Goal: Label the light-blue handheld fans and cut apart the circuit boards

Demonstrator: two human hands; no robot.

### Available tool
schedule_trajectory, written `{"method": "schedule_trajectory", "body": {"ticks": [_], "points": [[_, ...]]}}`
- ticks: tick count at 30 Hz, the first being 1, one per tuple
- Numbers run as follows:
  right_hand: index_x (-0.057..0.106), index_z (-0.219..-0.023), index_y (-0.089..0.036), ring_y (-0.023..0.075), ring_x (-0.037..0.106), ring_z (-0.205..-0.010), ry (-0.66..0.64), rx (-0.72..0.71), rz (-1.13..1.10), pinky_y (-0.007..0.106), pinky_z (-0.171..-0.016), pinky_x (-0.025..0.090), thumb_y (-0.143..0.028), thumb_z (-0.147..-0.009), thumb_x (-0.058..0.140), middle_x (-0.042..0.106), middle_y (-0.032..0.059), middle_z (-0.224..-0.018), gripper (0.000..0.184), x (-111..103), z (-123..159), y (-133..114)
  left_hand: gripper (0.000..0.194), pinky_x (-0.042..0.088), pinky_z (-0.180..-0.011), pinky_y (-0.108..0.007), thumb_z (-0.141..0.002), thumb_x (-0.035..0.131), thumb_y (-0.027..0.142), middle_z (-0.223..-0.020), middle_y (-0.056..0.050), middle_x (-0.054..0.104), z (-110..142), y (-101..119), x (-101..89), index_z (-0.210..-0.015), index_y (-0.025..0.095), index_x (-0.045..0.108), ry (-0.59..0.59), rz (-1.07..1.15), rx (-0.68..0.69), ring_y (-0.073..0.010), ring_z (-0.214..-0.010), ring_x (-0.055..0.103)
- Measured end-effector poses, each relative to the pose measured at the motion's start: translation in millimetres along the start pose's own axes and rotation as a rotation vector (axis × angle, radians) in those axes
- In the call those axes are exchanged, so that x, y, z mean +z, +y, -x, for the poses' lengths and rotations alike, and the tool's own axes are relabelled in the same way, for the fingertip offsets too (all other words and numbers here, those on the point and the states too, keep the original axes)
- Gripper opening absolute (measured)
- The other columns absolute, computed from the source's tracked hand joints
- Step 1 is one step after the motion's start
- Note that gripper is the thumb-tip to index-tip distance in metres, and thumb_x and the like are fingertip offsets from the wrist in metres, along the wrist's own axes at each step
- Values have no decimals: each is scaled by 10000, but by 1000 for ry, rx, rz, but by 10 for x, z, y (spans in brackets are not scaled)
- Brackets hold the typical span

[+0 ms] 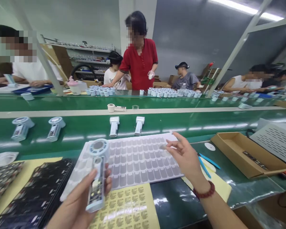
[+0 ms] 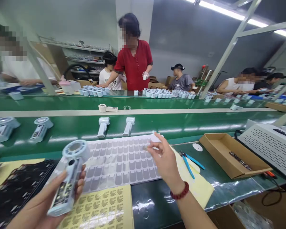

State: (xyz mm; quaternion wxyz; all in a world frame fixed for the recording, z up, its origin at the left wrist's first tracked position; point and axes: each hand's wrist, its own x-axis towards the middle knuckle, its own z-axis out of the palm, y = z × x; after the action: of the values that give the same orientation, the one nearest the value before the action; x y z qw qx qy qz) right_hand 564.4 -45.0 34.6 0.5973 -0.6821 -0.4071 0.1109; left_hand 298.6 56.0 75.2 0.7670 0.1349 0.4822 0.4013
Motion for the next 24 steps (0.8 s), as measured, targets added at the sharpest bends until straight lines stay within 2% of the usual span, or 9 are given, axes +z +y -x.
{"method": "schedule_trajectory", "body": {"ticks": [2, 4, 5, 7, 12, 24], "points": [[498, -1361, -242, 294, 659, -1214, -172, 182, -281, 480, -1037, 509, -371, -784, 780, 736, 1, -821, 656, 203, 279, -376, 247, 564, -434, -211, -914, 530, 58, -722, -95, 639, 62, -70, 118, -1103, -19, 668, -41, 64, -88, -128, -484, 625], [525, -1338, -258, 294, 637, -1249, -342, 335, -418, 503, -1062, 483, -293, -754, 821, 761, 1, -824, 657, 411, 561, -684, 188, 522, -418, -153, -939, 519, 90, -684, -42, 577, 106, -129, 204, -1034, -1, 654, -91, 152, -157, -80, -459, 572], [544, -1310, -252, 293, 616, -1278, -390, 374, -490, 505, -1085, 462, -258, -729, 836, 764, -1, -807, 650, 508, 682, -791, 153, 515, -419, -142, -945, 514, 98, -686, -35, 568, 124, -158, 231, -979, 20, 641, -93, 189, -183, -68, -453, 559], [574, -1243, -238, 284, 593, -1307, -402, 405, -599, 493, -1120, 426, -190, -693, 834, 769, -5, -779, 610, 678, 859, -906, 120, 511, -415, -137, -945, 516, 98, -689, -30, 570, 153, -212, 257, -867, 72, 602, -59, 235, -208, -58, -436, 551], [572, -1177, -219, 257, 613, -1283, -351, 409, -650, 448, -1131, 416, -135, -671, 775, 774, -15, -764, 551, 906, 966, -907, 161, 508, -429, -139, -959, 509, 117, -667, -15, 552, 189, -264, 251, -809, 101, 564, 19, 265, -222, -59, -435, 564], [561, -1182, -206, 264, 643, -1242, -367, 432, -572, 471, -1130, 422, -110, -664, 742, 771, -14, -736, 557, 990, 927, -970, 228, 520, -441, -158, -948, 501, 95, -622, -9, 521, 218, -235, 247, -729, 123, 555, 10, 272, -147, -73, -466, 555]]}}
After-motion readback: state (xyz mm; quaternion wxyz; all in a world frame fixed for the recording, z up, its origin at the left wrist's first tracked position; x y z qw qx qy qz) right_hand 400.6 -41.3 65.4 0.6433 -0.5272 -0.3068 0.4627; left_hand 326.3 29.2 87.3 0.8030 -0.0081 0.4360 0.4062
